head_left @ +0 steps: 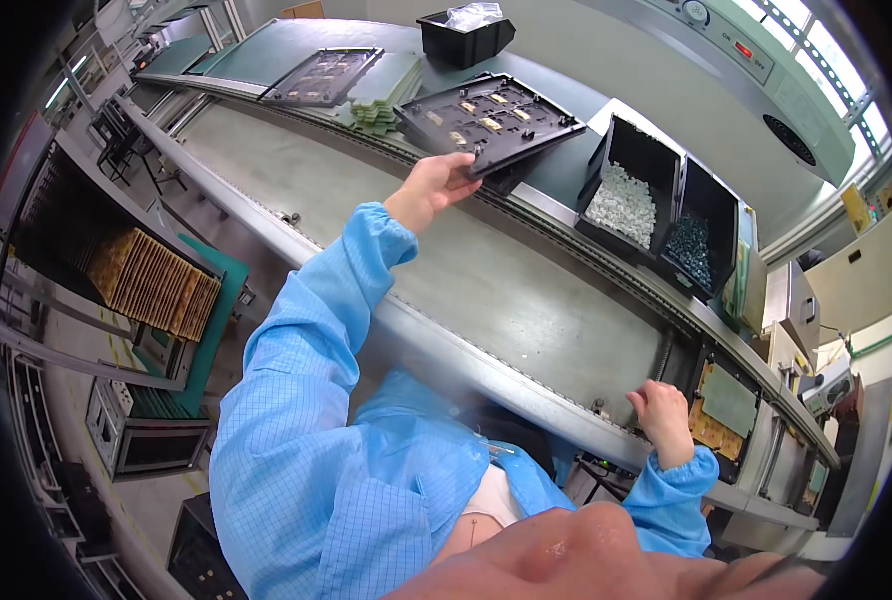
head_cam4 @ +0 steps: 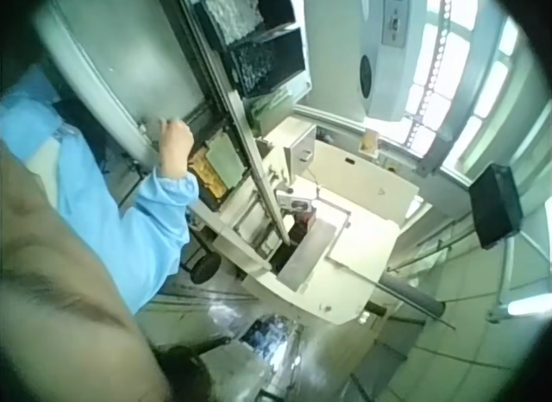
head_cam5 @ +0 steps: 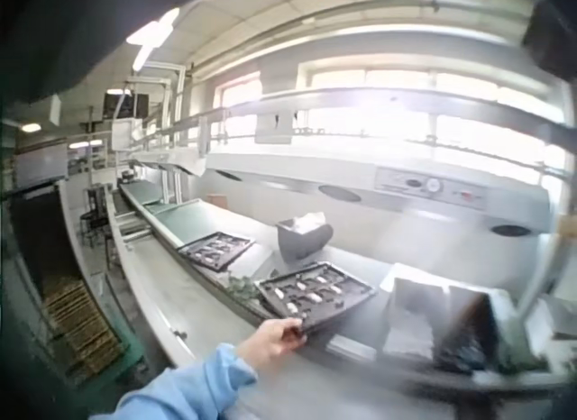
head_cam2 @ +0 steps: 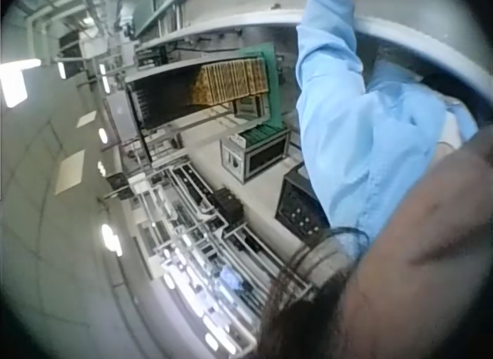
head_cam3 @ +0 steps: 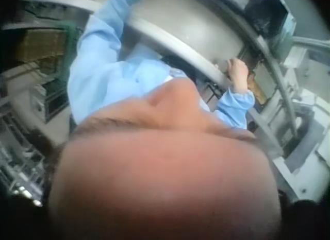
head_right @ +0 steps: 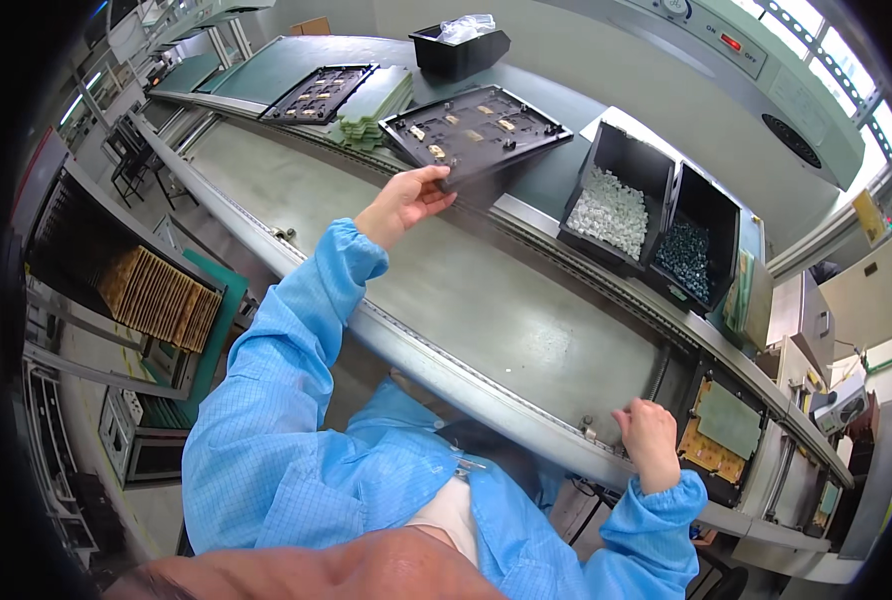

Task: Assembling components onto printed circuit boards at an electronics manufacturing station.

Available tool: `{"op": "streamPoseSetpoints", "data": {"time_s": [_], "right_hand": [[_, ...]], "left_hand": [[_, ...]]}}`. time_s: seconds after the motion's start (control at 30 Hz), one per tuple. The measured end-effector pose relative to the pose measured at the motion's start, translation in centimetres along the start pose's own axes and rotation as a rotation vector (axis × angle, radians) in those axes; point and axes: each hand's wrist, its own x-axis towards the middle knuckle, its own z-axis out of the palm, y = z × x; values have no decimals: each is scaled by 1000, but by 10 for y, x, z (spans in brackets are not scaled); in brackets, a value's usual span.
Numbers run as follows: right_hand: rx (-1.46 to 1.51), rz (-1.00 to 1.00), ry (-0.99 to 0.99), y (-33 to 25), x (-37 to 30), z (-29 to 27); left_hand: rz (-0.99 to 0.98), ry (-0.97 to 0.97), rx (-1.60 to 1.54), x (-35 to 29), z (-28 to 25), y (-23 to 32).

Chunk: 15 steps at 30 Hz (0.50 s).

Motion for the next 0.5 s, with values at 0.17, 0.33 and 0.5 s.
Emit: {"op": "streamPoseSetpoints", "data": {"time_s": [0.17,0.33,0.5], "right_hand": [[246,-195,27,-44,41,-14],[703,-231,20,-62,70,-11],[1551,-85,-226,-97,79,-20]], "left_hand": [[46,-104,-286,-57,-16,24],[129,-150,-113,-163,-81,10],[103,-368,85,-233,-130,5]]}}
